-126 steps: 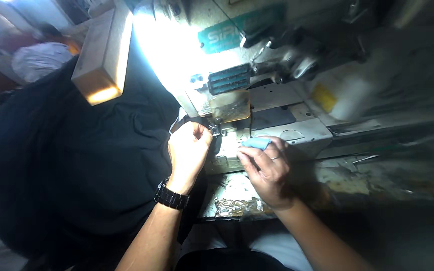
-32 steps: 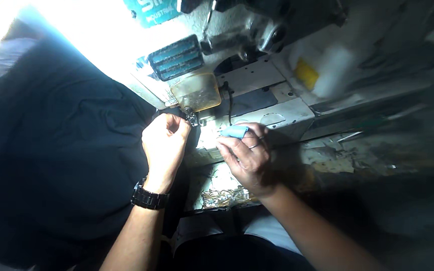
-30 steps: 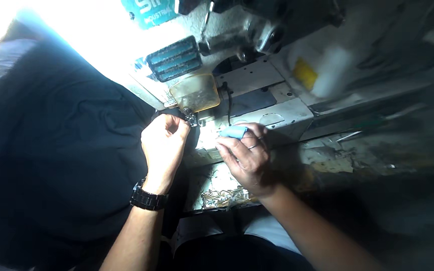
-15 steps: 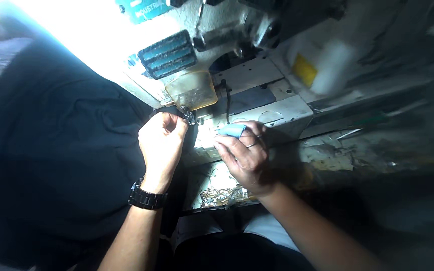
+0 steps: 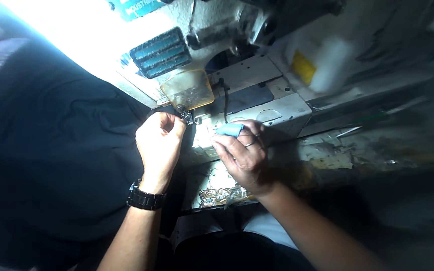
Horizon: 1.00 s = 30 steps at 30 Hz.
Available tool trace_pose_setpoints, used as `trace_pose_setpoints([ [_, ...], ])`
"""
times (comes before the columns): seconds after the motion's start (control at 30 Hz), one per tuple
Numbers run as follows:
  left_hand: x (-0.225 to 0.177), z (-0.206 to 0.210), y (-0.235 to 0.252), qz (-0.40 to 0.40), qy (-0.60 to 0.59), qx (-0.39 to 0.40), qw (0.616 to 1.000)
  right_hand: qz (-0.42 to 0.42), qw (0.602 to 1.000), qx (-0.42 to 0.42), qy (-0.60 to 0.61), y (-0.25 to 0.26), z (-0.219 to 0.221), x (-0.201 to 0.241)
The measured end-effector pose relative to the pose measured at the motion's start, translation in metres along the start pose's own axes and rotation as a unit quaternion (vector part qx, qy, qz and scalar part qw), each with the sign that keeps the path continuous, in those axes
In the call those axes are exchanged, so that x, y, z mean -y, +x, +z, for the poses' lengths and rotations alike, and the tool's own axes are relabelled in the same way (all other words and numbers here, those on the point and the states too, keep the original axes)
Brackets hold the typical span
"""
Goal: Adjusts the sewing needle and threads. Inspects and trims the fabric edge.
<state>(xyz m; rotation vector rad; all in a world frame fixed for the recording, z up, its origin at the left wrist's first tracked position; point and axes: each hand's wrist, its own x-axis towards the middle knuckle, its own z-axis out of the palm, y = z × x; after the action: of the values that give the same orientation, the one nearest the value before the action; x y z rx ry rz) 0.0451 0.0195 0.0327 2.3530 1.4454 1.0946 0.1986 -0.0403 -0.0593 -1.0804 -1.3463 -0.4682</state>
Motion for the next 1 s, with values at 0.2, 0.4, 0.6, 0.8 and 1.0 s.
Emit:
trace_pose_setpoints([
  [0.2, -0.0005, 0.0012, -0.0009, 0.009, 0.013, -0.008, 1.000, 0.000, 1.000, -0.002, -0.001, 0.0000, 0.0008, 0.0000],
  [0.4, -0.0007, 0.0026, -0.0007, 0.011, 0.023, -0.016, 1.000, 0.001, 1.000, 0.000, 0.001, 0.0002, -0.0001, 0.0003],
  [0.6, 0.0009, 0.0034, -0.0015, 0.018, 0.035, -0.023, 0.999, 0.000, 1.000, 0.002, -0.001, 0.0001, -0.0004, 0.0002],
  [0.8, 0.0015, 0.0036, -0.0026, 0.024, 0.035, -0.027, 0.999, -0.001, 1.000, 0.000, 0.002, 0.0004, -0.0002, -0.0001],
  [1.0, 0.0019, 0.0022, -0.0023, 0.025, 0.013, -0.024, 0.999, -0.001, 1.000, 0.002, -0.002, -0.0002, 0.0002, 0.0002],
])
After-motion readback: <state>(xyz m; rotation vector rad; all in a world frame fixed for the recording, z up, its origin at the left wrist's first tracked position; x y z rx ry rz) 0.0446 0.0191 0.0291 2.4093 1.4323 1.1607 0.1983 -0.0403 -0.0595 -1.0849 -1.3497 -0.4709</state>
